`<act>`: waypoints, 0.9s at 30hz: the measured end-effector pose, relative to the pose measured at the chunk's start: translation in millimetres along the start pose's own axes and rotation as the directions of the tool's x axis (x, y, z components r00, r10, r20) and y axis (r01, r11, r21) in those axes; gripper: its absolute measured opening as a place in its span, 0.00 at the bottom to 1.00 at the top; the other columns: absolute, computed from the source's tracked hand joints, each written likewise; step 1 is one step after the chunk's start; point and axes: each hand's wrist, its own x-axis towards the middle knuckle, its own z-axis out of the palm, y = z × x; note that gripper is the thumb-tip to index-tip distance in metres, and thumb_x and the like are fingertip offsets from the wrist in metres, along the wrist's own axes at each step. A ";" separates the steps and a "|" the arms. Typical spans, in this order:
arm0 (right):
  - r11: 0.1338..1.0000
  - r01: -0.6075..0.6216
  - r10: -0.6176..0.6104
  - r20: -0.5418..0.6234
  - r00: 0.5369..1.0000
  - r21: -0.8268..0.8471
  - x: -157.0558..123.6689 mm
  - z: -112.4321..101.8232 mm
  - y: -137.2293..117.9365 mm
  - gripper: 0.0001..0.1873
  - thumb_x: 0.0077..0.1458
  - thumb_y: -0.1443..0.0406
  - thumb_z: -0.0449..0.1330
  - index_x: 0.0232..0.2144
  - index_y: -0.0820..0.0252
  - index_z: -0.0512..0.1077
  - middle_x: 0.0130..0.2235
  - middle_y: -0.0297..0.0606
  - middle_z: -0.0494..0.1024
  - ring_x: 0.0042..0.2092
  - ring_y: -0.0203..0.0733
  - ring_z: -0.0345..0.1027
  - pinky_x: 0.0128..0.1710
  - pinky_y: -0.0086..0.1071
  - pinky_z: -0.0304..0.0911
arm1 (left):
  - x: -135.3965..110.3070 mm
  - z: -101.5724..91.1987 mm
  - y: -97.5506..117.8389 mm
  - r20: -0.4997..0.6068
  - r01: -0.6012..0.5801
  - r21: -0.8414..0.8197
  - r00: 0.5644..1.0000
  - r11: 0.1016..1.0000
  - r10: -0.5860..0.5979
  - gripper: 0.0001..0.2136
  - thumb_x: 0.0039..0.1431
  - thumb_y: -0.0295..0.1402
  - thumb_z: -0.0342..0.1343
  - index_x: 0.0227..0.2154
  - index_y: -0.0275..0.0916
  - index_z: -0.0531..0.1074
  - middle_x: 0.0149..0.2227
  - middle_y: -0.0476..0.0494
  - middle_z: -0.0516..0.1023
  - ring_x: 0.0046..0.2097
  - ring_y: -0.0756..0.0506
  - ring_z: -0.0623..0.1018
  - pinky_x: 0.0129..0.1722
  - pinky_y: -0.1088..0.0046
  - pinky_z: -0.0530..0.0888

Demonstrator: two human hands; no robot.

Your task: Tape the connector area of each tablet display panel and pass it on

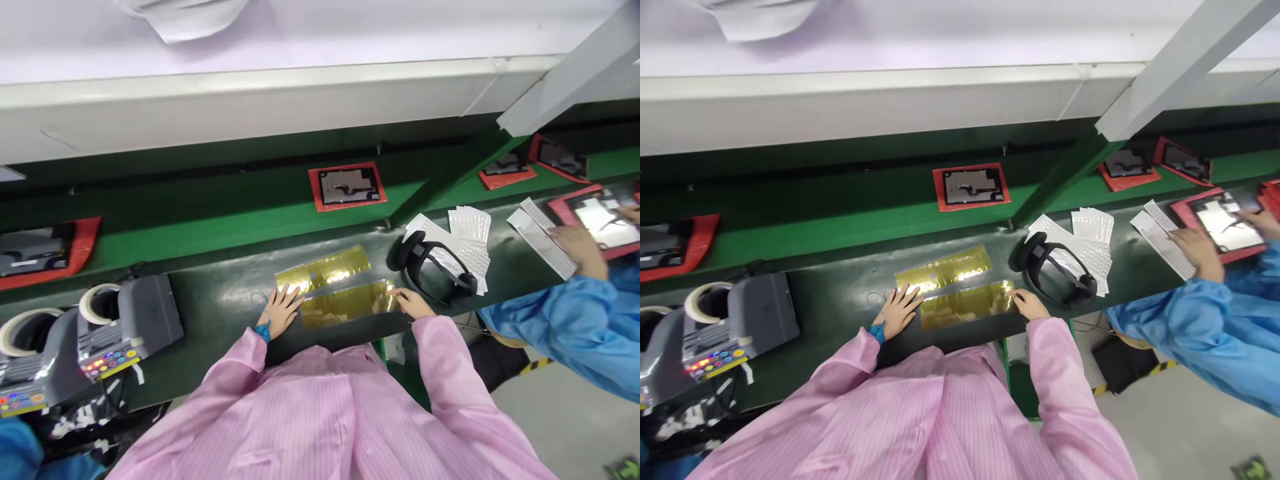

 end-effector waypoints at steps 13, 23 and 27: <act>0.977 -0.003 0.041 -0.176 0.983 0.213 108.6 -41.5 -66.9 0.15 0.64 0.55 0.62 0.42 0.63 0.79 0.27 0.32 0.76 0.25 0.35 0.66 0.30 0.32 0.66 | -5.9 27.9 26.4 0.059 -0.201 0.004 0.978 0.980 0.201 0.25 0.71 0.40 0.51 0.70 0.54 0.63 0.72 0.47 0.64 0.75 0.36 0.57 0.73 0.46 0.49; 0.844 -0.277 0.421 -0.247 0.873 0.459 64.4 50.6 -22.9 0.17 0.68 0.54 0.61 0.46 0.63 0.75 0.38 0.37 0.80 0.30 0.33 0.73 0.27 0.28 0.71 | 20.6 8.4 33.8 -0.048 -0.165 0.020 0.985 0.986 0.166 0.25 0.70 0.31 0.50 0.68 0.50 0.67 0.69 0.42 0.70 0.72 0.32 0.64 0.73 0.40 0.50; 0.745 -0.214 0.546 -0.394 0.739 0.631 3.8 84.4 -0.2 0.33 0.58 0.39 0.58 0.47 0.61 0.75 0.44 0.46 0.82 0.30 0.39 0.78 0.19 0.26 0.64 | 60.4 6.4 39.3 -0.020 -0.274 0.022 0.961 0.962 0.274 0.26 0.69 0.34 0.53 0.69 0.53 0.65 0.72 0.44 0.66 0.75 0.31 0.57 0.73 0.38 0.48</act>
